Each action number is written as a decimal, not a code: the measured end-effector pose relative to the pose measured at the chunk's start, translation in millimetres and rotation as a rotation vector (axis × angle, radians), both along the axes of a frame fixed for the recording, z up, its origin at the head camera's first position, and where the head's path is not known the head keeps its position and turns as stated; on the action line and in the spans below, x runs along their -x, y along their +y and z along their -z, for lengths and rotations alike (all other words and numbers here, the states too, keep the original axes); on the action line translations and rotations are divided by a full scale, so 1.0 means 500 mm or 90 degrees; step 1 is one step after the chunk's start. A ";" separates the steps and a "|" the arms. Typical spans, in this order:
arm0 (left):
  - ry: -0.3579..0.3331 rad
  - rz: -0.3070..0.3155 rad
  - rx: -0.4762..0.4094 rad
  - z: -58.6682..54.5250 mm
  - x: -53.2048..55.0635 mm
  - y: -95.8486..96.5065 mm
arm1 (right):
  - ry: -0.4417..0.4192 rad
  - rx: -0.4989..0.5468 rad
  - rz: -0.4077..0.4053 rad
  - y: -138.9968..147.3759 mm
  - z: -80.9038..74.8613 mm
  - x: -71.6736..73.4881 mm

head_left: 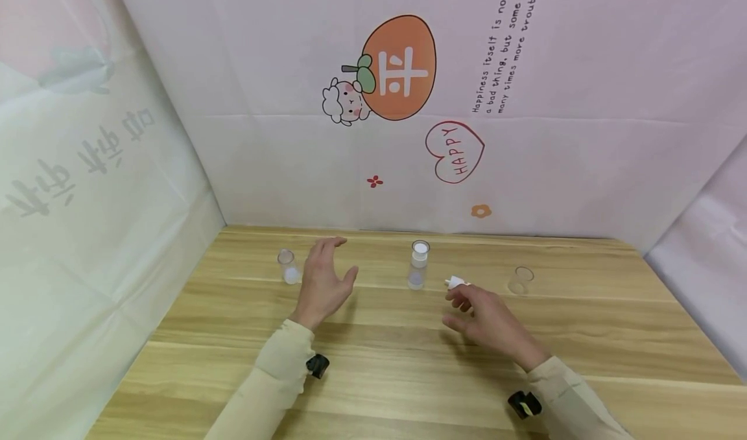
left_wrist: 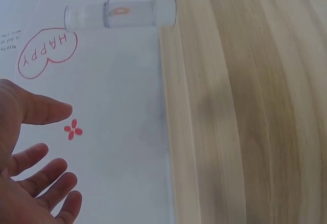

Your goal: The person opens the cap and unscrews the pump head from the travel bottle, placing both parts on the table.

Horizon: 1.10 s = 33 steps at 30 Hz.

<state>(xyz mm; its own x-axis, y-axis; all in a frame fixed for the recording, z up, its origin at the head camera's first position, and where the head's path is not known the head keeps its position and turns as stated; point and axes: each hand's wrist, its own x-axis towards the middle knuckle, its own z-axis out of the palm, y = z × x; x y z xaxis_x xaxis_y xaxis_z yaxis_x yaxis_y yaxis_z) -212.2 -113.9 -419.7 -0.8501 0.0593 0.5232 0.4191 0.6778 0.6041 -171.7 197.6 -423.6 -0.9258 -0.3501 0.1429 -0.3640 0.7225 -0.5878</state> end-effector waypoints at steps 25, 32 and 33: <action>-0.224 0.165 -0.096 0.026 0.008 0.081 | 0.028 0.036 -0.024 0.000 -0.002 -0.008; -0.282 0.193 -0.152 0.037 0.014 0.103 | 0.003 0.053 -0.019 -0.001 -0.004 -0.012; -0.289 0.195 -0.156 0.038 0.016 0.106 | 0.002 0.055 -0.021 -0.001 -0.004 -0.013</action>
<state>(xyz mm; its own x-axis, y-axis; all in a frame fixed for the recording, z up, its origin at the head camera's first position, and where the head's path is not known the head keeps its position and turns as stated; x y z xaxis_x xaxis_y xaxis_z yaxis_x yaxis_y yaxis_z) -220.1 -60.7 -438.8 -0.9550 0.2609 0.1408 0.2366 0.3845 0.8923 -165.1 197.0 -421.4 -0.9132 -0.3671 0.1772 -0.3892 0.6560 -0.6467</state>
